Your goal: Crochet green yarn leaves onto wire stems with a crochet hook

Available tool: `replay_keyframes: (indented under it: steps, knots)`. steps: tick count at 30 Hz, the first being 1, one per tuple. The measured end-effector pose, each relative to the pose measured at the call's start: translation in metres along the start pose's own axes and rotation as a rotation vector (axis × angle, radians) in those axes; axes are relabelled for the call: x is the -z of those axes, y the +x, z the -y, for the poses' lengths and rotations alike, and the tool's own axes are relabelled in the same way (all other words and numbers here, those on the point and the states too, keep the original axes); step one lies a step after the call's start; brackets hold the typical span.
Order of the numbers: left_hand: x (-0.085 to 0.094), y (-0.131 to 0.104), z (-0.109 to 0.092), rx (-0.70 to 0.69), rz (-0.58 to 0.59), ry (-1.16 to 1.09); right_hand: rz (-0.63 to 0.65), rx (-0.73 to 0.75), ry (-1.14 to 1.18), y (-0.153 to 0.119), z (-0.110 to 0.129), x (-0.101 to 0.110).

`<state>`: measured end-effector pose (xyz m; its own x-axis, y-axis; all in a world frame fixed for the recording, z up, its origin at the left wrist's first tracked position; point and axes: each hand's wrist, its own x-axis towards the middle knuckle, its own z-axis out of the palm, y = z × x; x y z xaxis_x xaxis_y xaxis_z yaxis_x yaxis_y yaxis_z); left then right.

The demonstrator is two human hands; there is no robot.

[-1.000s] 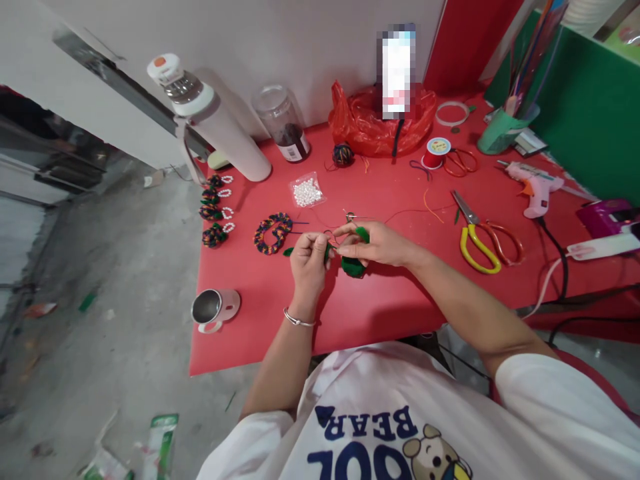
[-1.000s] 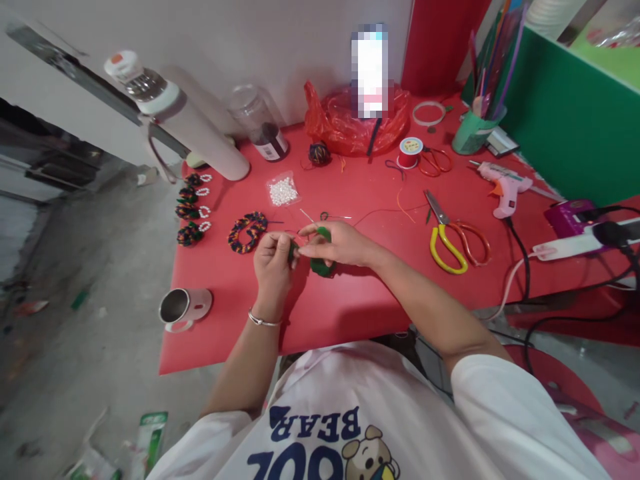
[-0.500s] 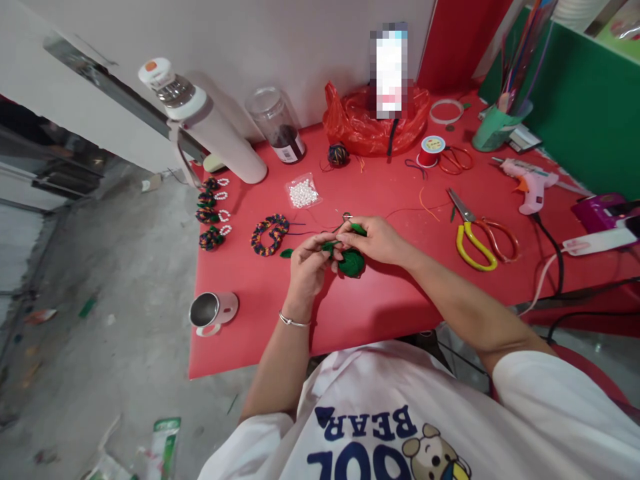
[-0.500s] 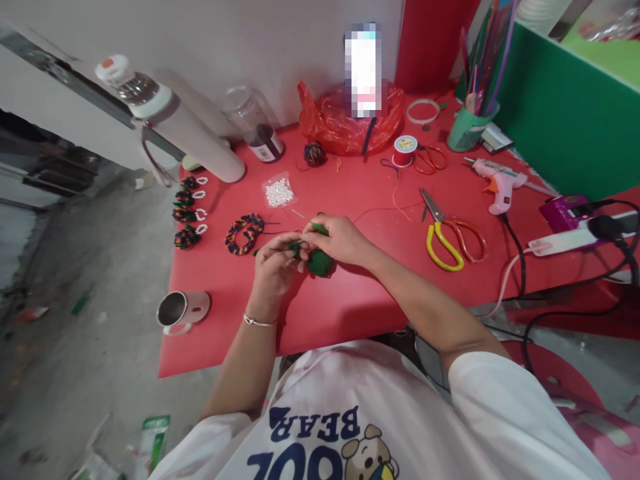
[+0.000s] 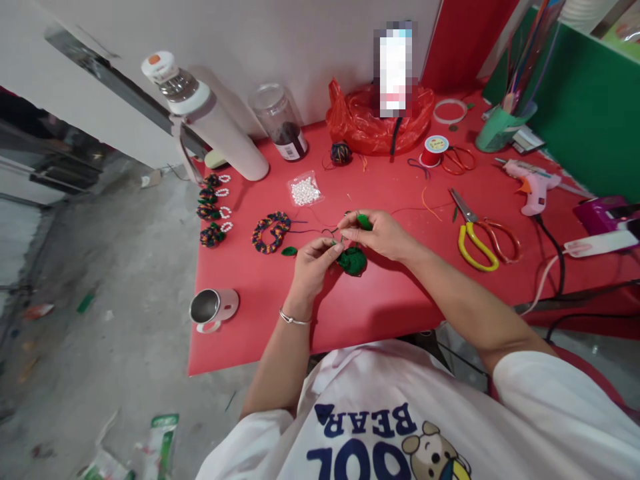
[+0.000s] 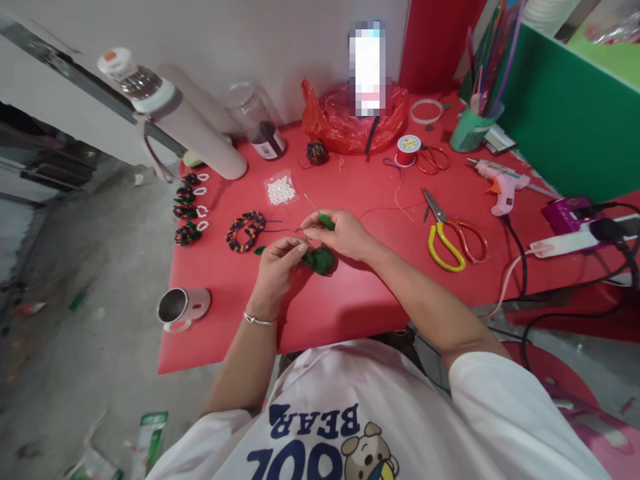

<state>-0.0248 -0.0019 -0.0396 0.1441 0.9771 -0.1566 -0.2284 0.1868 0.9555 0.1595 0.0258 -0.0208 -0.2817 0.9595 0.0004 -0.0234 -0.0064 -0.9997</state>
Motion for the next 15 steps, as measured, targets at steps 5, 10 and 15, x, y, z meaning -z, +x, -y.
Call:
replay_keyframes:
  steps: [5, 10, 15]
  knots:
    - [-0.0030, 0.0022, -0.0029, 0.043, -0.117, -0.096, -0.102, 0.071, -0.183, 0.0004, -0.0016, -0.0008]
    - [-0.0034, 0.0045, -0.0052, 0.028, -0.215, -0.152, -0.128, 0.043, -0.314, -0.0017, 0.0014, 0.0002]
    - [-0.0011, 0.0053, -0.0038, -0.005, -0.253, -0.175, -0.012, -0.057, -0.333, -0.0040, 0.0050, -0.0018]
